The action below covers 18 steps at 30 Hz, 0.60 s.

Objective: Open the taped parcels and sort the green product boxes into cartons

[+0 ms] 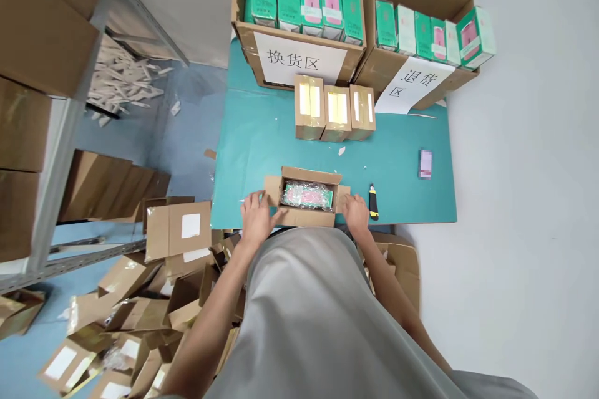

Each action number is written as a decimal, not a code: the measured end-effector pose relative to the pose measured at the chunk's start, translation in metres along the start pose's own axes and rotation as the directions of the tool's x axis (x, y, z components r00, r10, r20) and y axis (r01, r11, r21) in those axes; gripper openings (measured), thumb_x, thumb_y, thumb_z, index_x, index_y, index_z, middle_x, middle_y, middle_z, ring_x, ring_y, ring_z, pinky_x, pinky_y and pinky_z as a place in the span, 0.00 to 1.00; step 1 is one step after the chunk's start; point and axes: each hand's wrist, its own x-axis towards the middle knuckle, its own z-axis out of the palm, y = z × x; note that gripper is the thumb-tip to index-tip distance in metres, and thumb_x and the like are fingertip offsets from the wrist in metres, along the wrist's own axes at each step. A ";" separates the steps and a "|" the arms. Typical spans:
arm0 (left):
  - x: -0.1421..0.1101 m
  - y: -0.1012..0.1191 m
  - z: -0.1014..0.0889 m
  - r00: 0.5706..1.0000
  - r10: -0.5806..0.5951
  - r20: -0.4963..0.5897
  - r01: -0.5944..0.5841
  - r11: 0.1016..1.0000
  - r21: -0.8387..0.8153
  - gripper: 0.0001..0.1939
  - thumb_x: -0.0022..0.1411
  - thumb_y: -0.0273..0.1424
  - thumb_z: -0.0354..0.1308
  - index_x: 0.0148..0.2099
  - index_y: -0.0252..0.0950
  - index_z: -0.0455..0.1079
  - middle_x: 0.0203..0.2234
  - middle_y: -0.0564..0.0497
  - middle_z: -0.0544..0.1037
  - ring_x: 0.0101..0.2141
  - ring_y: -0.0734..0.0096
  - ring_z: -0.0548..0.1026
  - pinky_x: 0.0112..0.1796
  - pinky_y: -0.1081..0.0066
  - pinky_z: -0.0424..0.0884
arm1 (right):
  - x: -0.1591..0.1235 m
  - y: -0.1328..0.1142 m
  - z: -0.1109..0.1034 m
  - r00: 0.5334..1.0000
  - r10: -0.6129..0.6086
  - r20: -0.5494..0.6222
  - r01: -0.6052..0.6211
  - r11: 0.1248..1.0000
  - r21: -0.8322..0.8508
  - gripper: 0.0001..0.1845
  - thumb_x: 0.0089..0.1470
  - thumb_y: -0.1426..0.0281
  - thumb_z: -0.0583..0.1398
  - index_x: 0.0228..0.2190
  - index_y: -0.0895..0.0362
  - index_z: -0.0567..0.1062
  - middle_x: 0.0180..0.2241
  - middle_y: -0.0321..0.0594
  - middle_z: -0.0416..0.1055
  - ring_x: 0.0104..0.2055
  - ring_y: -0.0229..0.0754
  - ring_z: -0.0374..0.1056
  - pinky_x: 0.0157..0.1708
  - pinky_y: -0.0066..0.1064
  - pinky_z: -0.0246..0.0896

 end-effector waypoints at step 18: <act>0.090 0.071 0.040 0.871 0.186 0.455 -0.319 0.918 0.237 0.29 0.73 0.19 0.53 0.71 0.41 0.74 0.63 0.32 0.74 0.62 0.45 0.76 0.53 0.55 0.82 | 0.042 -0.095 0.016 0.963 -0.178 0.200 0.184 0.983 -0.011 0.27 0.71 0.78 0.61 0.69 0.58 0.74 0.68 0.63 0.67 0.62 0.57 0.78 0.58 0.42 0.78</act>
